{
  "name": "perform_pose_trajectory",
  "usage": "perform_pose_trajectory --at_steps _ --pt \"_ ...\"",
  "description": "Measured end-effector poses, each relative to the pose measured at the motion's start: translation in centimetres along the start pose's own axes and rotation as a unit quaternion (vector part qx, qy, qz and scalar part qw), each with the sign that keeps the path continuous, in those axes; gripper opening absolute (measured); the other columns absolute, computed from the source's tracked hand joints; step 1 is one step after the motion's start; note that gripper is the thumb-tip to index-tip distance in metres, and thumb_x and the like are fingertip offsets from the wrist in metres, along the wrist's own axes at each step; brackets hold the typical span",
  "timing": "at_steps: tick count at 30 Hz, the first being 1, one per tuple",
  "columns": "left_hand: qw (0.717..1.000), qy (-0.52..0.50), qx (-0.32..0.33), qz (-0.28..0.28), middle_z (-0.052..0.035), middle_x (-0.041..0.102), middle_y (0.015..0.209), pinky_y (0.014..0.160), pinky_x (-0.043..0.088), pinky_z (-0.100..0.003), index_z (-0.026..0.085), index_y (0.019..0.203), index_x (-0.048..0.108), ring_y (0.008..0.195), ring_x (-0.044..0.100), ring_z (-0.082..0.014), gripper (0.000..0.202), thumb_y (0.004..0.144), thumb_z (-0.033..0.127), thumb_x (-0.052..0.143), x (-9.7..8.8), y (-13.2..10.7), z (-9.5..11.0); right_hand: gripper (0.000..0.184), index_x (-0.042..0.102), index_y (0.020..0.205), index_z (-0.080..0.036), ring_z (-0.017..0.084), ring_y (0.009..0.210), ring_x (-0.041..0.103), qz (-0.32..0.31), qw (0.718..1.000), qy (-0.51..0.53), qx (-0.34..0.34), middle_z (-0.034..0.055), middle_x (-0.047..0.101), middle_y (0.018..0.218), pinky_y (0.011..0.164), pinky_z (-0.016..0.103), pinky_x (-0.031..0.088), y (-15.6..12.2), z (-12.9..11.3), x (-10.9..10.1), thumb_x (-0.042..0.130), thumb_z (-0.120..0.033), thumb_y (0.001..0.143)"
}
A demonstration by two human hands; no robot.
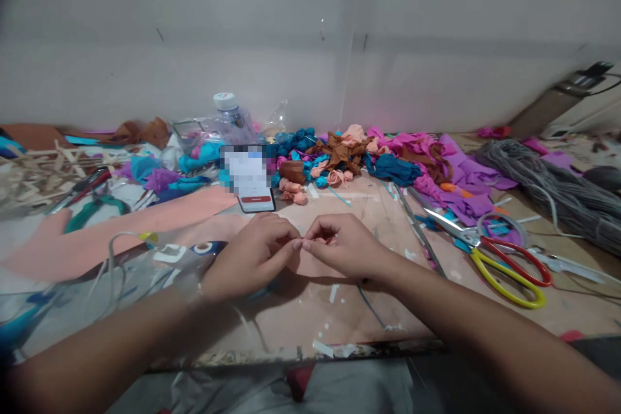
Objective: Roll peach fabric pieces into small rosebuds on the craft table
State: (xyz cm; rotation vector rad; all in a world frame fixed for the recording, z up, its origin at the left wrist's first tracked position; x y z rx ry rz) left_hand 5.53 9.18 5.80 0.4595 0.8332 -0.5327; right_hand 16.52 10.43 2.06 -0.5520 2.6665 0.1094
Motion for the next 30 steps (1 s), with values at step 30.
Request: perform_pose_trajectory --at_steps 30 --pt "0.994 -0.081 -0.052 -0.045 0.0008 0.068 0.077 0.064 0.038 -0.026 0.018 0.083 0.068 0.072 0.059 -0.0144 0.019 0.091 0.021 0.051 0.9 0.0 -1.3 0.016 0.072 0.085 -0.021 0.012 0.07 0.063 0.078 0.97 -0.141 -0.182 -0.0021 0.073 0.078 0.068 0.024 0.045 -1.3 -3.2 -0.4 0.064 -0.009 0.079"
Point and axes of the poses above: each hand's wrist, its own y-axis towards the middle knuckle, its own x-axis out of the palm, z = x × y, the point moved 10 cm from there along y, towards the middle knuckle
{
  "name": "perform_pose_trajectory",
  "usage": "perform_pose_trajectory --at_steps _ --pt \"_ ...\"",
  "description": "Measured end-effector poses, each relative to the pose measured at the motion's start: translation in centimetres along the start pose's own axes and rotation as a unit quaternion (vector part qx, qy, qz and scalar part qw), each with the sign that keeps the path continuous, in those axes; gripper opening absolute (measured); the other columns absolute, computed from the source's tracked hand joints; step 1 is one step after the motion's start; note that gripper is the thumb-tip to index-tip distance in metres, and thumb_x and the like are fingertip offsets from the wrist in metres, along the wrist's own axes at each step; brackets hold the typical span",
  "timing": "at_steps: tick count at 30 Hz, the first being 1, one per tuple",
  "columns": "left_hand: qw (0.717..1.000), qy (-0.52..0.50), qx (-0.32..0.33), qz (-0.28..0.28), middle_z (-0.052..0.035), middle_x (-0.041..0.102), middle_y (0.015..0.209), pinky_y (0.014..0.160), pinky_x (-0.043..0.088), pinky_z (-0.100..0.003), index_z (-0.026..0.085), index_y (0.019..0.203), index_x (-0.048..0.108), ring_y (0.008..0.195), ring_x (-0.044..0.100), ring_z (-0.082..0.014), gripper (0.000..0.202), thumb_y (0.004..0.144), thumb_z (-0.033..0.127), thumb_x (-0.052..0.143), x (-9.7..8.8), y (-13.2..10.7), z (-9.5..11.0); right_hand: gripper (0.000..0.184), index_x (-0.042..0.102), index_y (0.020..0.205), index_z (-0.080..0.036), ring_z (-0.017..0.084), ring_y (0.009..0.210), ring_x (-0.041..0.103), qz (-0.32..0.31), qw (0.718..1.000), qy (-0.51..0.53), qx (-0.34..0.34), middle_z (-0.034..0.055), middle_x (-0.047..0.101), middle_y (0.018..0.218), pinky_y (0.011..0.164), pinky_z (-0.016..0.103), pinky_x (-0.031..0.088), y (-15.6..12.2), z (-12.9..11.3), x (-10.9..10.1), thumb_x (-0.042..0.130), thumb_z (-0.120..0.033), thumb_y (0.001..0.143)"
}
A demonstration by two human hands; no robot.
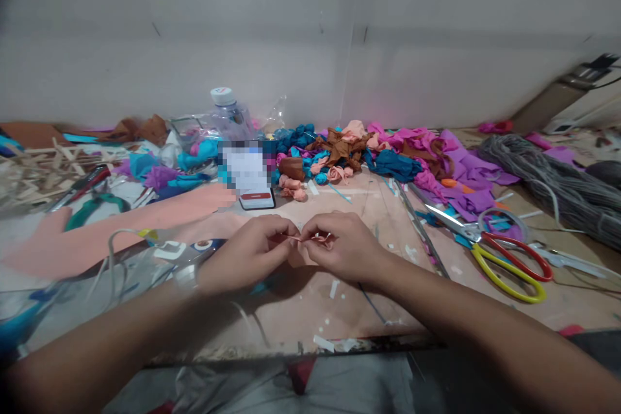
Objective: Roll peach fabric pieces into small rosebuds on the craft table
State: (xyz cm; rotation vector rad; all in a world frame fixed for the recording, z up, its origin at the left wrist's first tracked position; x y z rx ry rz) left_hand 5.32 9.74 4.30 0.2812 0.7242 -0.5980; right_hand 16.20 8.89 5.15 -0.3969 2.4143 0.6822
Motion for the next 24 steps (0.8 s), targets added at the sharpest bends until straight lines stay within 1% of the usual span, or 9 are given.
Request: perform_pose_trajectory --at_steps 7,10,12,14,16,20,24 --pt "0.998 -0.057 -0.029 -0.026 0.0015 0.069 0.079 0.063 0.039 -0.025 0.019 0.086 0.068 0.073 0.06 -0.0148 0.02 0.09 0.02 0.048 0.6 0.0 -0.8 0.021 0.072 0.085 -0.02 0.012 0.069 0.061 0.006 0.999 -0.014 -0.036 -0.0026 0.072 0.077 0.069 0.025 0.043 0.0 -0.7 -0.1 0.064 -0.004 0.075" --pt "0.996 -0.082 -0.031 -0.032 0.0016 0.068 0.081 0.066 0.041 -0.025 0.018 0.085 0.068 0.076 0.06 -0.0149 0.021 0.088 0.016 0.047 0.6 0.0 -0.8 0.019 0.072 0.085 -0.02 0.012 0.069 0.061 0.003 0.999 -0.02 -0.042 -0.0019 0.072 0.077 0.071 0.026 0.043 0.0 -0.9 -0.1 0.064 -0.005 0.076" --pt "0.995 -0.09 -0.027 -0.036 0.0012 0.067 0.079 0.068 0.041 -0.026 0.018 0.083 0.067 0.076 0.06 -0.015 0.023 0.091 0.018 0.046 0.6 0.0 -0.6 0.018 0.072 0.085 -0.02 0.012 0.069 0.061 0.003 0.999 -0.023 -0.047 -0.0015 0.072 0.077 0.072 0.026 0.043 0.0 -1.1 0.0 0.064 -0.006 0.077" --pt "0.995 -0.091 -0.027 -0.036 0.001 0.066 0.078 0.068 0.042 -0.026 0.017 0.081 0.066 0.075 0.06 -0.015 0.026 0.095 0.023 0.044 0.7 0.0 -0.7 0.018 0.071 0.085 -0.02 0.013 0.069 0.061 0.003 0.998 -0.027 -0.051 -0.0013 0.072 0.077 0.073 0.027 0.043 0.0 -1.2 0.0 0.064 -0.006 0.077" --pt "0.995 -0.088 -0.033 -0.034 0.0009 0.067 0.077 0.066 0.042 -0.026 0.018 0.081 0.066 0.073 0.06 -0.0149 0.026 0.095 0.025 0.045 0.8 0.0 -0.9 0.017 0.072 0.085 -0.02 0.013 0.069 0.061 0.001 0.998 -0.031 -0.054 -0.0012 0.071 0.076 0.074 0.027 0.042 0.0 -1.3 0.0 0.065 -0.006 0.077" --pt "0.997 -0.067 -0.036 -0.022 0.001 0.069 0.078 0.063 0.04 -0.025 0.018 0.083 0.068 0.07 0.06 -0.0144 0.021 0.093 0.025 0.05 0.7 0.0 -1.1 0.014 0.072 0.084 -0.02 0.013 0.069 0.06 -0.005 0.998 -0.042 -0.04 -0.0013 0.071 0.074 0.075 0.028 0.042 0.1 -1.1 0.1 0.067 -0.008 0.078" --pt "0.999 -0.034 -0.02 -0.005 0.0015 0.068 0.075 0.062 0.039 -0.026 0.018 0.082 0.068 0.068 0.059 -0.0138 0.019 0.092 0.024 0.053 0.1 0.0 -0.4 0.008 0.072 0.085 -0.021 0.014 0.071 0.06 -0.009 0.999 -0.044 -0.016 -0.001 0.073 0.077 0.074 0.028 0.041 0.2 -0.6 0.0 0.069 -0.014 0.082"
Point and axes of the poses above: each hand's wrist, its own y-axis towards the middle knuckle, its own x-axis out of the palm, z = x × y, the point moved 10 cm from there along y, towards the middle knuckle
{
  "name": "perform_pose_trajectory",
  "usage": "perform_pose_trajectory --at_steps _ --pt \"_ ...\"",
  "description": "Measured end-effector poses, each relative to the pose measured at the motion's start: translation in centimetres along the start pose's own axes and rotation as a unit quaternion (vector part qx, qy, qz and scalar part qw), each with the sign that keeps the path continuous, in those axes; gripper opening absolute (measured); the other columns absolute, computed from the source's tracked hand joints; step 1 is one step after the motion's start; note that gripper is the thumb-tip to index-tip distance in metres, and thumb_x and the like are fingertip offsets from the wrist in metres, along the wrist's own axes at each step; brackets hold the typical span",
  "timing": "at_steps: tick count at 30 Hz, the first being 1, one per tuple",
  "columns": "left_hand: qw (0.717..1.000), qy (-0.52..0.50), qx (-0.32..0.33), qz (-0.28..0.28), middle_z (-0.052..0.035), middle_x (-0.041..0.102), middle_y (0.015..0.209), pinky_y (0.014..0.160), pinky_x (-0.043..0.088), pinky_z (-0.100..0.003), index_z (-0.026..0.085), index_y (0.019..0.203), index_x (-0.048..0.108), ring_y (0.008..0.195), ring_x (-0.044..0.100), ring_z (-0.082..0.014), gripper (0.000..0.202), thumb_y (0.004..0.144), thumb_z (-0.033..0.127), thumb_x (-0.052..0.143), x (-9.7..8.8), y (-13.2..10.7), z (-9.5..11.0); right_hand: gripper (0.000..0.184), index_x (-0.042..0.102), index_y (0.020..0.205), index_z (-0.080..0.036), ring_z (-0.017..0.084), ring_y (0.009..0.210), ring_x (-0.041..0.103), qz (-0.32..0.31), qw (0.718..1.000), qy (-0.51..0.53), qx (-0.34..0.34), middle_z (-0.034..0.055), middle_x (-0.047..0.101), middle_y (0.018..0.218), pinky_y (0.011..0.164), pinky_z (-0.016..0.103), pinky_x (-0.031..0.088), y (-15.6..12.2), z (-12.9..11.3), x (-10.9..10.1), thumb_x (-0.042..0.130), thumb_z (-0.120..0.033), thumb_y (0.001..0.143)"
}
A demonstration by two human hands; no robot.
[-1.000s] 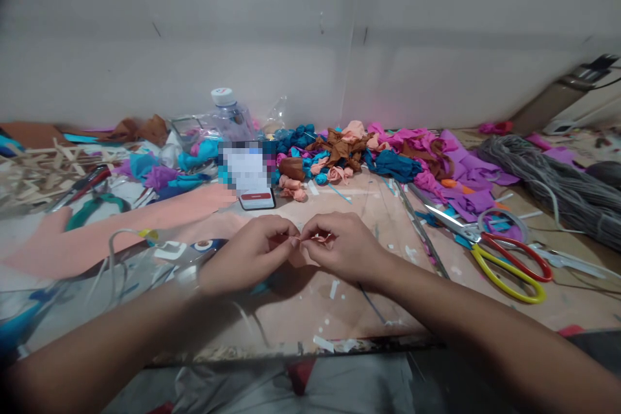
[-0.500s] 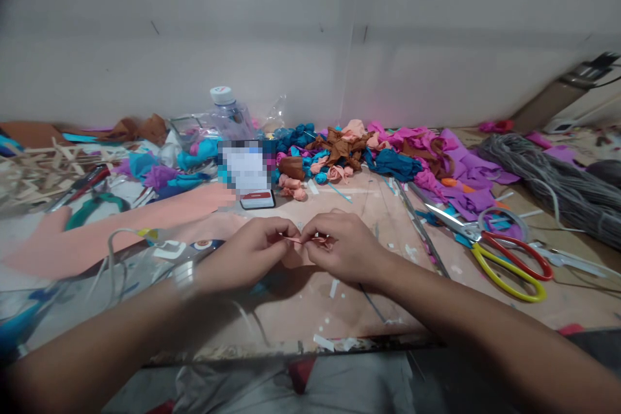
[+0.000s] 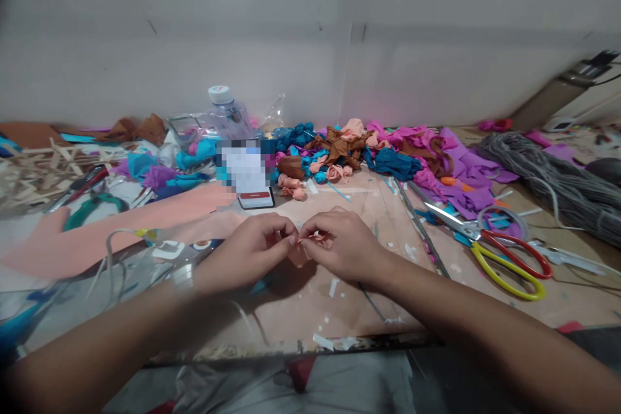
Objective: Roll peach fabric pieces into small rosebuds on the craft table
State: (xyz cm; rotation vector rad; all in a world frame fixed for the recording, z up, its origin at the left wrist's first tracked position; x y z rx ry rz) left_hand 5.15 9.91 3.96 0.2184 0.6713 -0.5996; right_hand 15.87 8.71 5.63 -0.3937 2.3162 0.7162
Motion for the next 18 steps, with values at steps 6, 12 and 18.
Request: perform_pose_trajectory --at_steps 6,12,18 --pt "0.997 0.071 0.037 0.02 -0.0008 0.069 0.079 0.074 0.041 -0.03 0.018 0.083 0.07 0.077 0.059 -0.0168 0.018 0.092 0.023 0.055 -0.6 -0.2 1.2 0.012 0.072 0.086 -0.021 0.014 0.075 0.062 -0.026 0.997 0.046 0.065 -0.0014 0.072 0.081 0.071 0.026 0.043 -0.2 1.2 0.6 0.066 -0.012 0.082" --pt "0.98 0.173 0.088 0.032 -0.0028 0.07 0.087 0.091 0.038 -0.039 0.02 0.092 0.07 0.09 0.058 -0.0212 0.016 0.095 0.025 0.054 -0.4 -0.5 2.2 0.015 0.067 0.076 -0.019 0.016 0.088 0.063 -0.041 0.978 0.176 0.109 0.002 0.068 0.093 0.079 0.028 0.047 0.1 1.8 1.3 0.059 -0.006 0.077" --pt "0.967 0.221 0.128 0.023 -0.0022 0.068 0.088 0.103 0.029 -0.046 0.02 0.089 0.066 0.093 0.058 -0.0206 0.02 0.098 0.02 0.048 0.2 -0.6 2.7 0.012 0.062 0.067 -0.018 0.016 0.091 0.061 -0.073 0.949 0.265 0.153 0.0033 0.065 0.096 0.085 0.029 0.045 0.1 2.7 2.4 0.056 -0.009 0.073"
Point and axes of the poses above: each hand's wrist, its own y-axis towards the middle knuckle, its own x-axis out of the palm, z = x × y, the point moved 10 cm from there along y, towards the middle knuckle
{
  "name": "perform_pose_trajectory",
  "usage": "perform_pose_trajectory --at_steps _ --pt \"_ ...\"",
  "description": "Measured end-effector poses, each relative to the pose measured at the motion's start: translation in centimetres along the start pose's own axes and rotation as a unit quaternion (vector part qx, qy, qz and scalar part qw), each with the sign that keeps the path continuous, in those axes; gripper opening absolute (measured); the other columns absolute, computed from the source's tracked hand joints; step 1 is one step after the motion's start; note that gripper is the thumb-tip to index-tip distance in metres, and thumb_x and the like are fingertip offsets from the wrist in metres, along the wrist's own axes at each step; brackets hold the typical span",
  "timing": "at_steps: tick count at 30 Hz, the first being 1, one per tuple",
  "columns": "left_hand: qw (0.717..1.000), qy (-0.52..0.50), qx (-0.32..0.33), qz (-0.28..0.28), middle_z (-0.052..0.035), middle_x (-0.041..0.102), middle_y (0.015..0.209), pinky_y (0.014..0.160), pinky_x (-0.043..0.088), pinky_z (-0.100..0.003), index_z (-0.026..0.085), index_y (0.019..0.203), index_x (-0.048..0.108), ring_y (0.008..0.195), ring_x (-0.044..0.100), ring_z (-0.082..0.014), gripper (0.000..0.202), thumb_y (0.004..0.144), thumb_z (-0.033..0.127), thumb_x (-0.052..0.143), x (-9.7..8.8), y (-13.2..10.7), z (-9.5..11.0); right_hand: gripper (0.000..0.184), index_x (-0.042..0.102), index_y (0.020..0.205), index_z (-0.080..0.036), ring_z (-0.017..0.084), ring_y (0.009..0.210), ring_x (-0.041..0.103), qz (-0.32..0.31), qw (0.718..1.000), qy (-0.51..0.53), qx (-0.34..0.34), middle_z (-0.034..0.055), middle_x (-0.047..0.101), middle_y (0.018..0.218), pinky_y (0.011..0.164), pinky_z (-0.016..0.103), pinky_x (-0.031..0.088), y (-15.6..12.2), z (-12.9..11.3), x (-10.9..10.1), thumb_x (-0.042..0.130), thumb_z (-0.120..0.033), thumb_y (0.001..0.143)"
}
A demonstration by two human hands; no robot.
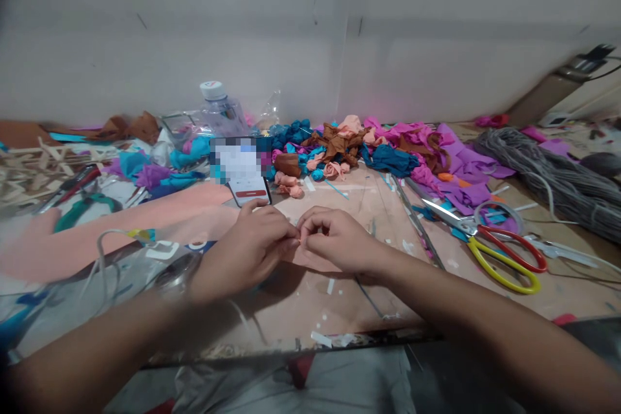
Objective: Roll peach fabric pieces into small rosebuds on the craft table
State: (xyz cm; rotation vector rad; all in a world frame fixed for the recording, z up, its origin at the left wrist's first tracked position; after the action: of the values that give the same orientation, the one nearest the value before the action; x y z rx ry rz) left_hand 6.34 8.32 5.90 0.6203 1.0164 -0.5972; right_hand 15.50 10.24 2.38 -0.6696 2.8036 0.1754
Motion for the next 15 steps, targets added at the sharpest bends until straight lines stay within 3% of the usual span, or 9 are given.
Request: perform_pose_trajectory --at_steps 6,15 --pt "1.0 0.018 0.017 0.014 -0.0013 0.07 0.091 0.109 0.023 -0.049 0.021 0.094 0.067 0.096 0.057 -0.0211 0.017 0.096 0.018 0.05 -0.2 -0.1 0.6 0.01 0.058 0.066 -0.018 0.015 0.082 0.056 -0.032 0.997 0.052 0.051 0.0017 0.061 0.087 0.081 0.029 0.044 0.0 1.5 0.9 0.054 -0.018 0.076" --pt "0.999 0.007 -0.02 0.031 -0.003 0.068 0.085 0.103 0.03 -0.047 0.02 0.091 0.068 0.092 0.056 -0.0221 0.019 0.097 0.027 0.051 -0.9 -0.2 -0.2 0.004 0.065 0.072 -0.018 0.015 0.081 0.057 0.0 0.983 0.152 0.104 0.0013 0.064 0.087 0.079 0.026 0.046 -0.3 3.2 0.8 0.066 -0.02 0.075"
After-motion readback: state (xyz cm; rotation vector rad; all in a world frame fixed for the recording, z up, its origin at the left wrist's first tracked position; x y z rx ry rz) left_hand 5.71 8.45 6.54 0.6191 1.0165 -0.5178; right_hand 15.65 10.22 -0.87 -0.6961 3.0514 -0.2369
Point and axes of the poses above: each hand's wrist, its own y-axis towards the middle knuckle, its own x-axis out of the palm, z = x × y, the point moved 10 cm from there along y, towards the middle knuckle
